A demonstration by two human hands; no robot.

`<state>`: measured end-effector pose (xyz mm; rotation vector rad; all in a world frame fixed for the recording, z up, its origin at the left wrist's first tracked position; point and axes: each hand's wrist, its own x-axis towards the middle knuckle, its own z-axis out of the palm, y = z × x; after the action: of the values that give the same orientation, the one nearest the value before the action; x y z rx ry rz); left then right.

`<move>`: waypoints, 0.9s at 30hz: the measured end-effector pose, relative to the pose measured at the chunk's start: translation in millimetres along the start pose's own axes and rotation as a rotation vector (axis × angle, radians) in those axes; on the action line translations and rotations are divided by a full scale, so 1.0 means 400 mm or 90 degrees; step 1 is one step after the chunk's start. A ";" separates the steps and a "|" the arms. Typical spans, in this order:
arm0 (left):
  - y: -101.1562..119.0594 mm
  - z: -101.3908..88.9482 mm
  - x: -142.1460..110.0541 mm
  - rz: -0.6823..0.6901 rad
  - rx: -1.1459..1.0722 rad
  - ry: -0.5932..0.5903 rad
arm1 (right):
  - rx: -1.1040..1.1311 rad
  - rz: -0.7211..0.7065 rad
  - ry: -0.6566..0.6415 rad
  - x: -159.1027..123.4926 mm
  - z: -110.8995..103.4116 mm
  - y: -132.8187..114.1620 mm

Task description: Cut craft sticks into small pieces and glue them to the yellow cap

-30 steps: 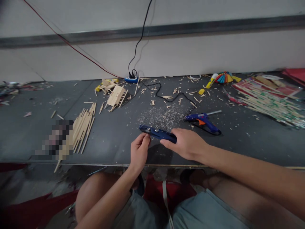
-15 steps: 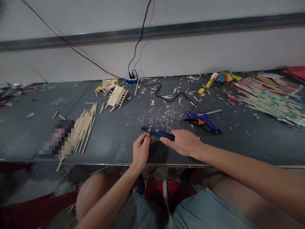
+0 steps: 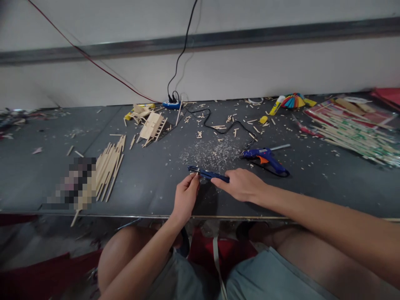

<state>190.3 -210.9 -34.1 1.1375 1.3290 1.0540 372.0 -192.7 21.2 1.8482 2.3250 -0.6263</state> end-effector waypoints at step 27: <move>0.017 -0.026 0.016 0.022 0.109 -0.026 | -0.059 0.062 -0.034 0.012 -0.002 0.041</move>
<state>180.4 -203.2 -27.7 1.3066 1.3923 0.9490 386.4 -185.0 16.3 1.8661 2.1774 -0.5394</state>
